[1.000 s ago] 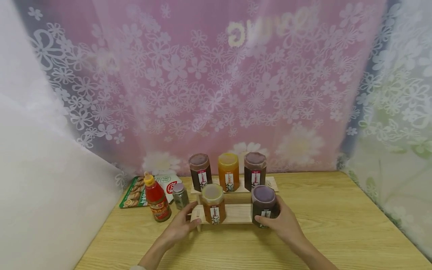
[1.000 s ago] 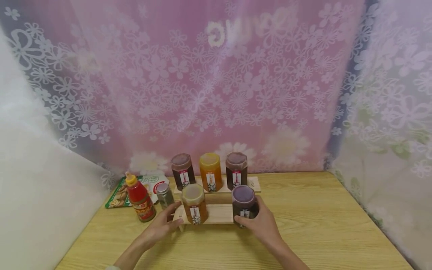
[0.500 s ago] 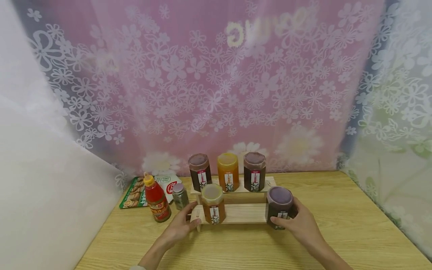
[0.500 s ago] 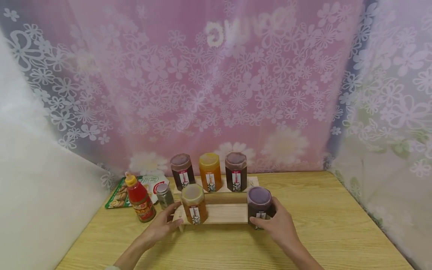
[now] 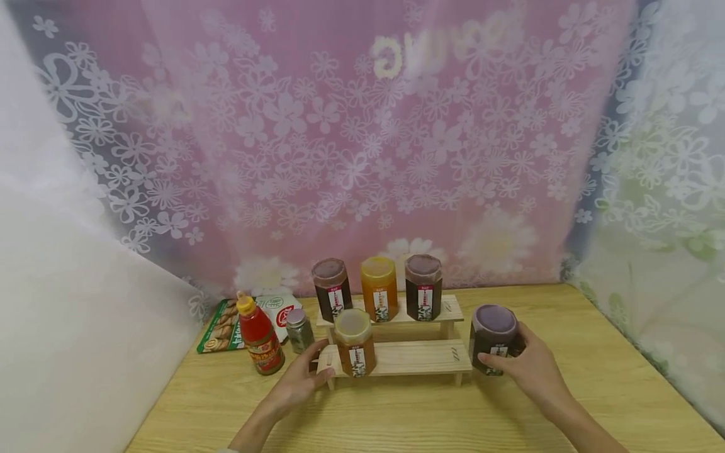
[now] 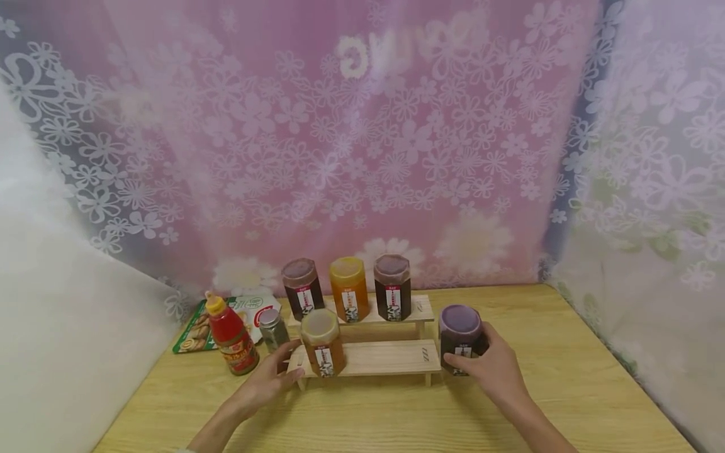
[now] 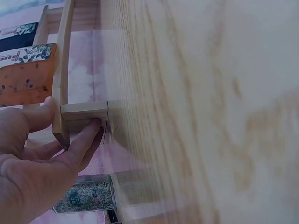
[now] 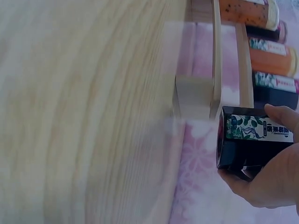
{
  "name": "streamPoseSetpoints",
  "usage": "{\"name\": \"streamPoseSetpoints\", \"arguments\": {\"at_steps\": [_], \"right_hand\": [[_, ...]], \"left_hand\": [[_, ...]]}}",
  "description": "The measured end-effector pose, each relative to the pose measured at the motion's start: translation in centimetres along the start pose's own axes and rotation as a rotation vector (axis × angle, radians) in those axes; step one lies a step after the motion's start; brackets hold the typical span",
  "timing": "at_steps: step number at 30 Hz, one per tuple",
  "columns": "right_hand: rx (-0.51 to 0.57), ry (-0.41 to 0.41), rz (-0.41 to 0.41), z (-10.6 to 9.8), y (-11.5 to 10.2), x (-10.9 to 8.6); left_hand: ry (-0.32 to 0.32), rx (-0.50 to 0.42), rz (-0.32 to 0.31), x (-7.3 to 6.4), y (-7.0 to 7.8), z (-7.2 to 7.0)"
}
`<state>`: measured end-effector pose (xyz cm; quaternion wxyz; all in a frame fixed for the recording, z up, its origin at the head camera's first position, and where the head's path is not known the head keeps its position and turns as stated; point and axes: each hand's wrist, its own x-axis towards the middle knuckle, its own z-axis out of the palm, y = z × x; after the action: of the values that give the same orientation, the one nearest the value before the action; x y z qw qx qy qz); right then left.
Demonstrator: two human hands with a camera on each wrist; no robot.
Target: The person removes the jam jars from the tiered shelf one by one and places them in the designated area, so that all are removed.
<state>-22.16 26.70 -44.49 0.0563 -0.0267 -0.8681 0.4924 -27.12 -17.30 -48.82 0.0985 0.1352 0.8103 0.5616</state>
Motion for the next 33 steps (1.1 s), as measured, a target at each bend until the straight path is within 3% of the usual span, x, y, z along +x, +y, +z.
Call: {"name": "streamPoseSetpoints", "arguments": {"at_steps": [7, 15, 26, 33], "right_hand": [[-0.03, 0.03, -0.012, -2.5, 1.8, 1.4], [-0.008, 0.025, 0.039, -4.9, 3.6, 2.7], [-0.06, 0.079, 0.031, -6.7, 6.2, 4.3], [-0.013, 0.062, 0.054, -7.6, 7.3, 5.2]], "left_hand": [[-0.003, 0.001, 0.02, 0.1, 0.1, 0.1], [0.001, 0.011, 0.019, 0.0, 0.0, 0.1], [-0.006, 0.013, 0.022, 0.0, 0.1, 0.2], [0.008, 0.04, 0.02, 0.0, 0.2, 0.3]]}}
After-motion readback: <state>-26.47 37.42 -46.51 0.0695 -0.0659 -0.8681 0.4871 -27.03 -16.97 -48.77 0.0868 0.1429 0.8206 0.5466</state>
